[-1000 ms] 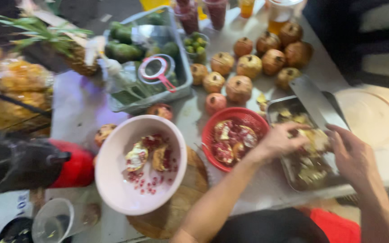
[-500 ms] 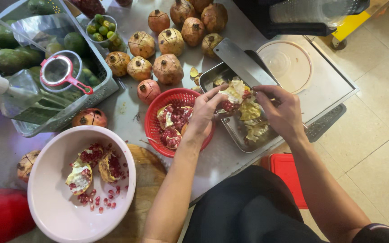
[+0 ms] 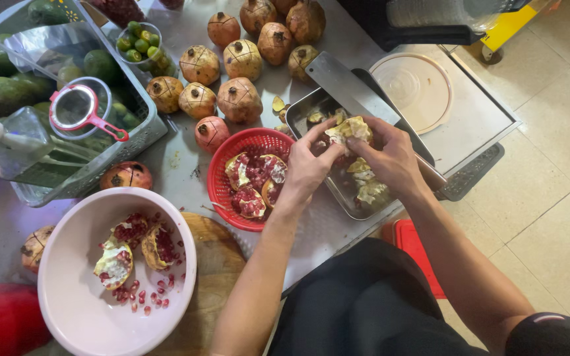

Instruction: The person uses a knife to cut a pomegranate and then separates the seeds by hand into a red colander. Pomegranate peels are placed into a metal tray, and the seeds accumulate in the colander.

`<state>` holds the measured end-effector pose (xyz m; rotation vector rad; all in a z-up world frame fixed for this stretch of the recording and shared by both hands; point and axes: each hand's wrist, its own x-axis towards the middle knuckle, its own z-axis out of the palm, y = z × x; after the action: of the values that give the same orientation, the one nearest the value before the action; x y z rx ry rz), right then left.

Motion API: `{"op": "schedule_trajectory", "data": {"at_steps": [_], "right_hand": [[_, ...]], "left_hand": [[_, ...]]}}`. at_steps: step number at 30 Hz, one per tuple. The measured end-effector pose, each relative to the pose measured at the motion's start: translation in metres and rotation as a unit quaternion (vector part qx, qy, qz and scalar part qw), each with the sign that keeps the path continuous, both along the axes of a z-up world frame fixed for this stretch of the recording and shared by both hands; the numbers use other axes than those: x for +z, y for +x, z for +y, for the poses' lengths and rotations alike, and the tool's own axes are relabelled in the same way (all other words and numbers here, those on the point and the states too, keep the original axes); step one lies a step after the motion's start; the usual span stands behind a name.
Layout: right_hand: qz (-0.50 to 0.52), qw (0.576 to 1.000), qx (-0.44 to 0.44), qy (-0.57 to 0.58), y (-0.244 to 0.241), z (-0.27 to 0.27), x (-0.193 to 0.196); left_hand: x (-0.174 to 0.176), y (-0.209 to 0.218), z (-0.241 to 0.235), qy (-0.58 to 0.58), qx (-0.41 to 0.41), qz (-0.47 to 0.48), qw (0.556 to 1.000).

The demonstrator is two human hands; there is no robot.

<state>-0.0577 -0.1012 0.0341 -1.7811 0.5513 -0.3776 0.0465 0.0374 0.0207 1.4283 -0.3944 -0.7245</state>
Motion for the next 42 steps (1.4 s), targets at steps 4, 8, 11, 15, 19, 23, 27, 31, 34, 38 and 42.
{"op": "schedule_trajectory", "data": {"at_steps": [4, 8, 11, 15, 19, 23, 27, 31, 34, 38, 42], "right_hand": [[0.0, 0.998, -0.024, -0.049, -0.001, 0.002, -0.002], [0.014, 0.999, -0.03, -0.015, -0.006, -0.007, 0.003], [-0.021, 0.958, -0.029, 0.285, -0.007, -0.015, 0.005], [0.019, 0.887, -0.03, 0.461, -0.007, -0.026, 0.009], [-0.036, 0.961, -0.014, 0.272, -0.008, -0.02, 0.014], [0.023, 0.999, -0.041, 0.008, -0.01, -0.015, 0.021], [-0.052, 0.987, 0.009, 0.151, -0.006, -0.018, 0.022], [-0.064, 0.976, 0.038, 0.204, -0.008, -0.022, 0.021], [-0.069, 0.971, 0.039, 0.224, -0.011, -0.019, 0.021], [-0.084, 0.982, 0.062, 0.16, -0.015, -0.011, 0.026], [-0.066, 0.997, 0.036, -0.008, -0.014, -0.003, 0.025]], "left_hand": [[0.006, -0.008, -0.002, 0.1, 0.038, -0.078, 0.991], [0.003, -0.002, -0.004, -0.004, -0.018, -0.049, 0.999], [-0.001, 0.006, 0.002, -0.092, -0.09, 0.061, 0.99], [-0.001, 0.011, 0.011, -0.189, -0.155, 0.212, 0.946], [0.006, 0.011, 0.001, -0.111, -0.132, 0.246, 0.954], [0.012, 0.006, -0.01, -0.051, -0.076, 0.165, 0.982], [0.011, 0.004, -0.013, -0.073, -0.093, 0.055, 0.991], [0.0, 0.009, -0.013, -0.044, -0.108, -0.031, 0.993], [-0.011, 0.015, -0.017, -0.073, -0.117, 0.026, 0.99], [-0.021, 0.018, -0.021, -0.093, -0.046, 0.136, 0.985], [-0.028, 0.013, -0.029, -0.088, -0.025, 0.171, 0.981]]}}
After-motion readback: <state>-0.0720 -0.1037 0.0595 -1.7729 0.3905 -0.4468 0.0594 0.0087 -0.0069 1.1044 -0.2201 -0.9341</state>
